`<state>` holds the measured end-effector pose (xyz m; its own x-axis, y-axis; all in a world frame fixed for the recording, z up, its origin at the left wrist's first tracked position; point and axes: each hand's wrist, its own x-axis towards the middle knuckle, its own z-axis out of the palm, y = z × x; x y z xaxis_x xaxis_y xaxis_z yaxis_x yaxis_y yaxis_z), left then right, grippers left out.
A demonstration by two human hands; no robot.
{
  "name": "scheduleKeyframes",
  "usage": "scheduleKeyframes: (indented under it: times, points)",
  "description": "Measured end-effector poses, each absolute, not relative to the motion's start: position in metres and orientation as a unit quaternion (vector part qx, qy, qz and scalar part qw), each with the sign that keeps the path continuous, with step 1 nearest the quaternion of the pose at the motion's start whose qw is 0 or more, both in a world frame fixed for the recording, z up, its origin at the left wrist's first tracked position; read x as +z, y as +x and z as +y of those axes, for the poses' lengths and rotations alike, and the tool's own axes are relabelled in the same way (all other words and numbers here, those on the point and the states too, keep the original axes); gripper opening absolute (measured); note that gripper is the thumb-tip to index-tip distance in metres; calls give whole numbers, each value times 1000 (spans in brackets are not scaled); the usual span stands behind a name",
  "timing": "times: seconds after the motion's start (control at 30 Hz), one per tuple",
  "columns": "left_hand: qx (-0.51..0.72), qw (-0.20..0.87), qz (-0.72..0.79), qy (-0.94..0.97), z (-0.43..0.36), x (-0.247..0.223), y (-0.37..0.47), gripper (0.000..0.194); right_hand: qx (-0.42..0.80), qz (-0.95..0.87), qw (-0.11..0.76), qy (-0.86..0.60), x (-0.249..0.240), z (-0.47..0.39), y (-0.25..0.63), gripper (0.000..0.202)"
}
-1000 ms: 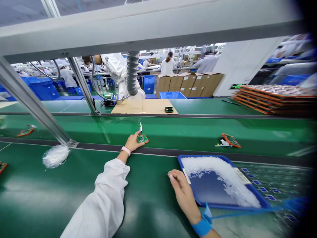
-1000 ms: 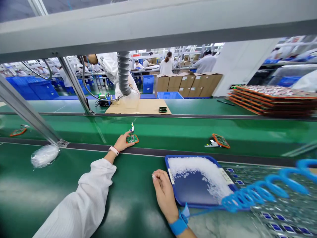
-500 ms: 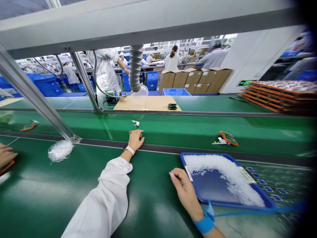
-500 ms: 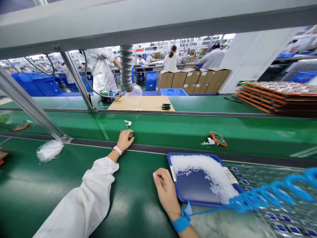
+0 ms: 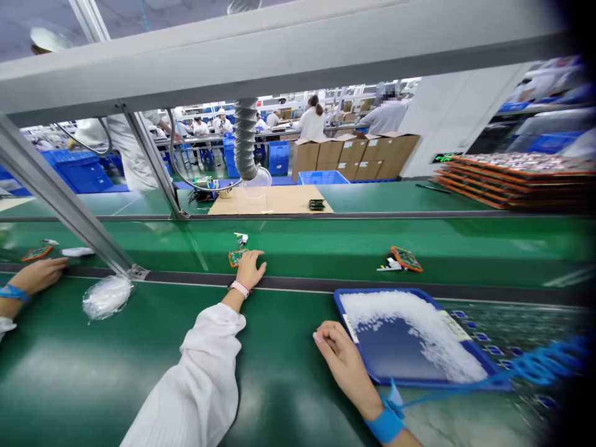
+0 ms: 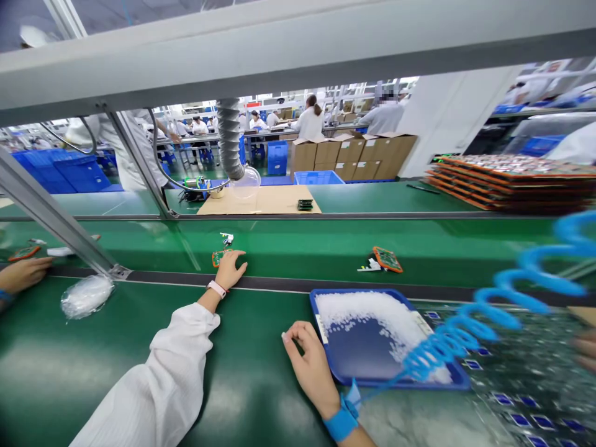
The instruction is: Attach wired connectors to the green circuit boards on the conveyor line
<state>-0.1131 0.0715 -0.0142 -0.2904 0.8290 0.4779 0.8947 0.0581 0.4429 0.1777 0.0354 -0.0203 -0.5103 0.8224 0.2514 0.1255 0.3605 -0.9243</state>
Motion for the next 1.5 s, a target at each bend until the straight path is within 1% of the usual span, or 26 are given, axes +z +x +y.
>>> scheduleKeyframes:
  times: [0.2,0.37,0.63,0.93,1.33,1.5]
  points:
    - [-339,48,-729,-592,73,-15,-113,30,471,-747,352,-312,-24,36,181,27]
    - [-324,43,-733,-596,74,-16,-114,29,449,-768,332,-313,-19,35,182,25]
    - [-298,42,-738,-603,76,-23,-118,17,423,-804,305,-285,-11,33,181,17]
    - [-284,47,-727,-623,77,-25,-122,18,406,-815,306,-278,-6,31,182,11]
    - [-240,49,-731,-638,79,-25,-125,23,379,-829,300,-282,-7,29,181,10]
    - [-221,58,-739,-633,77,-19,-120,32,358,-840,296,-281,-8,29,183,9]
